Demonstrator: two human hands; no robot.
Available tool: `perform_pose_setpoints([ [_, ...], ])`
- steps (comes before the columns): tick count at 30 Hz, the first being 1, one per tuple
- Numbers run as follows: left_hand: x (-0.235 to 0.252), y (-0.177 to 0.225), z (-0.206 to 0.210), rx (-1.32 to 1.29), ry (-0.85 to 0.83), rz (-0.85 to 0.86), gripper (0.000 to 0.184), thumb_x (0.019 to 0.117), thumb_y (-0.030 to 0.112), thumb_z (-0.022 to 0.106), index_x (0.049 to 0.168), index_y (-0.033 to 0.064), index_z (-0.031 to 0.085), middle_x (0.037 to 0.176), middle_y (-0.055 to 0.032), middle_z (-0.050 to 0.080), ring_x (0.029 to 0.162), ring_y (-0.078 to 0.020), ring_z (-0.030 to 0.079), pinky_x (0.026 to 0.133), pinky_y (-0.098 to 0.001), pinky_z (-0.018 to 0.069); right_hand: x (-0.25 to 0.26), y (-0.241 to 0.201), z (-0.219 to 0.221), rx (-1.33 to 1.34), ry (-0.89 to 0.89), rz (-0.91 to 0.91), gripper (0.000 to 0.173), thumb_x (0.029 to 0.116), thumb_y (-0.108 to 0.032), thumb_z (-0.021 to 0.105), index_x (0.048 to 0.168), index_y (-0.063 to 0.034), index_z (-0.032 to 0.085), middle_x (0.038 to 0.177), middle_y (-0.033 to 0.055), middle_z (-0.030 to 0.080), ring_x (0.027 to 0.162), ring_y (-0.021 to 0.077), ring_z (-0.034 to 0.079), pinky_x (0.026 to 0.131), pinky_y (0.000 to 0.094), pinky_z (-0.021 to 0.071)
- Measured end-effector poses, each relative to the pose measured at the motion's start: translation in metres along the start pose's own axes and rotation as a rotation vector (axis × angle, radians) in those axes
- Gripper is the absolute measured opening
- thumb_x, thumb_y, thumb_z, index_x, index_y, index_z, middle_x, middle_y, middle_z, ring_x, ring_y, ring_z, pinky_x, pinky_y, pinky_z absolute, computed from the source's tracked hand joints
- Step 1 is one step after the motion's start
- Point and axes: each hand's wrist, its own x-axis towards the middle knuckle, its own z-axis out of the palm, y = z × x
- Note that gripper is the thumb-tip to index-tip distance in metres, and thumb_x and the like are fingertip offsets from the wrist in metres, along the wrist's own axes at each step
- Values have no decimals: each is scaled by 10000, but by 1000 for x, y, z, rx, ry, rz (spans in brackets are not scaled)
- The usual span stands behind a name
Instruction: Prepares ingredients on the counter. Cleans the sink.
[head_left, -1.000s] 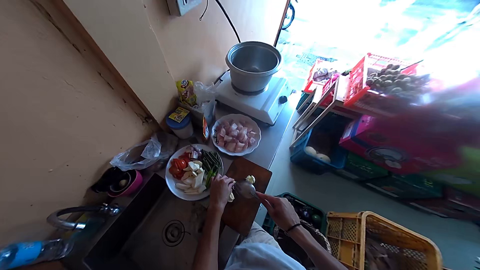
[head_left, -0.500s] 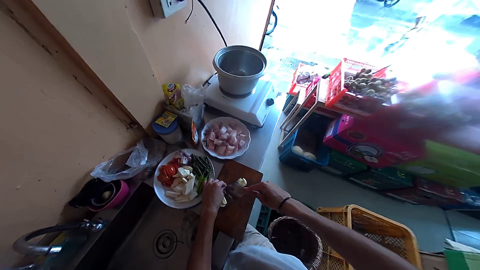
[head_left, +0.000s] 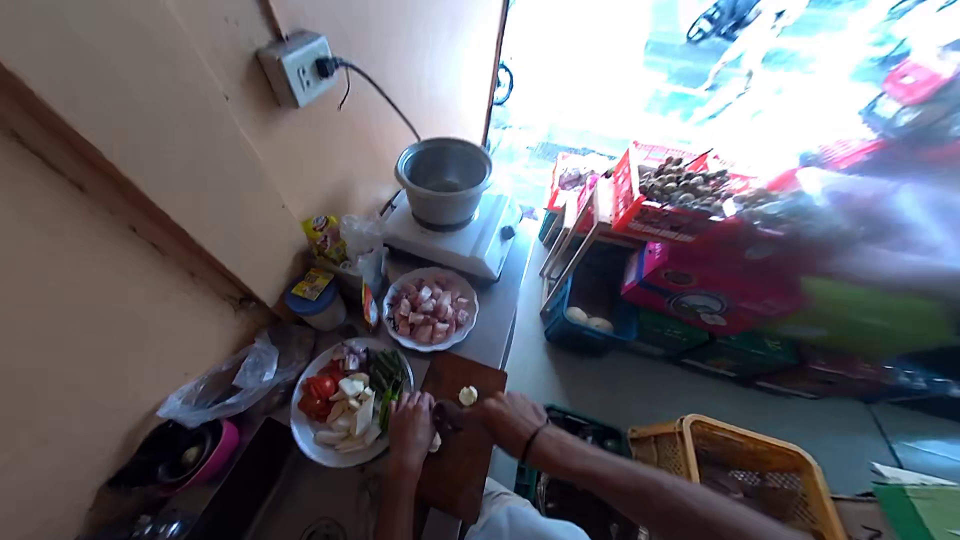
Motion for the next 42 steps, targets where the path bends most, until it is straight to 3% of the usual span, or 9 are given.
perform_pose_setpoints([
  [3, -5, 7, 1, -4, 64, -10, 260, 1013, 276, 587, 1151, 108, 729, 1202, -96, 715, 1233, -304, 607, 1090, -530, 404, -11, 13, 27, 163, 61, 30, 385, 1062, -195, 494, 1402, -315, 629, 1189, 190, 727, 1100, 450, 682, 906, 680, 520],
  [6, -9, 10, 8, -51, 148, 32, 223, 974, 187, 627, 1107, 42, 734, 1114, -159, 735, 1155, -369, 648, 1043, -565, 435, -18, 12, 42, 293, 73, 100, 412, 1070, -231, 487, 1445, -372, 587, 1195, 190, 729, 1110, 457, 681, 907, 701, 511],
  [11, -5, 11, 12, -144, 156, 14, 241, 919, 178, 672, 1084, 10, 726, 1039, -182, 739, 1084, -404, 660, 1002, -587, 440, -13, 17, 68, 379, 201, 121, 408, 1071, -270, 480, 1447, -388, 584, 1145, 176, 749, 1070, 437, 701, 890, 682, 521],
  [15, 2, 18, 19, -159, 276, 85, 208, 881, 169, 717, 1017, 14, 739, 968, -172, 743, 1001, -398, 680, 939, -590, 465, -14, 22, 63, 304, 185, 141, 463, 1082, -188, 432, 1490, -381, 538, 1193, 166, 735, 1105, 413, 693, 914, 642, 524],
  [18, 9, 26, 16, -201, 332, 56, 220, 897, 192, 714, 1041, 28, 743, 1002, -151, 748, 1026, -367, 689, 990, -585, 469, -15, 26, 63, 280, 198, 182, 514, 1060, -143, 465, 1501, -403, 525, 1242, 170, 718, 1132, 426, 678, 931, 652, 517],
  [22, 14, 18, 8, -214, 246, -33, 239, 949, 241, 636, 1087, 79, 744, 1052, -94, 751, 1088, -291, 675, 1047, -517, 442, -6, 30, 78, 225, 240, 208, 507, 1071, -181, 458, 1493, -455, 520, 1227, 137, 726, 1106, 397, 688, 923, 615, 529],
  [26, 15, 14, 9, -161, 167, -61, 267, 988, 266, 582, 1122, 85, 726, 1075, -87, 743, 1118, -273, 655, 1065, -482, 416, -2, 33, 93, 208, 314, 209, 482, 1070, -199, 464, 1473, -448, 549, 1141, 127, 750, 1002, 370, 720, 853, 585, 553],
  [37, 18, 20, -7, -184, 189, -147, 229, 977, 222, 614, 1126, 84, 718, 1059, -96, 740, 1097, -281, 661, 1040, -491, 427, -11, 36, 83, 198, 288, 244, 452, 1095, -241, 419, 1484, -439, 539, 1172, 116, 743, 1054, 357, 709, 894, 553, 540],
  [42, 15, 23, 3, -209, 99, -23, 277, 1031, 249, 571, 1209, 108, 728, 1144, -85, 741, 1150, -277, 644, 1101, -487, 380, -19, 40, 96, 304, 598, 192, 375, 1086, -259, 472, 1397, -355, 658, 1020, 108, 781, 896, 357, 744, 778, 588, 567],
])
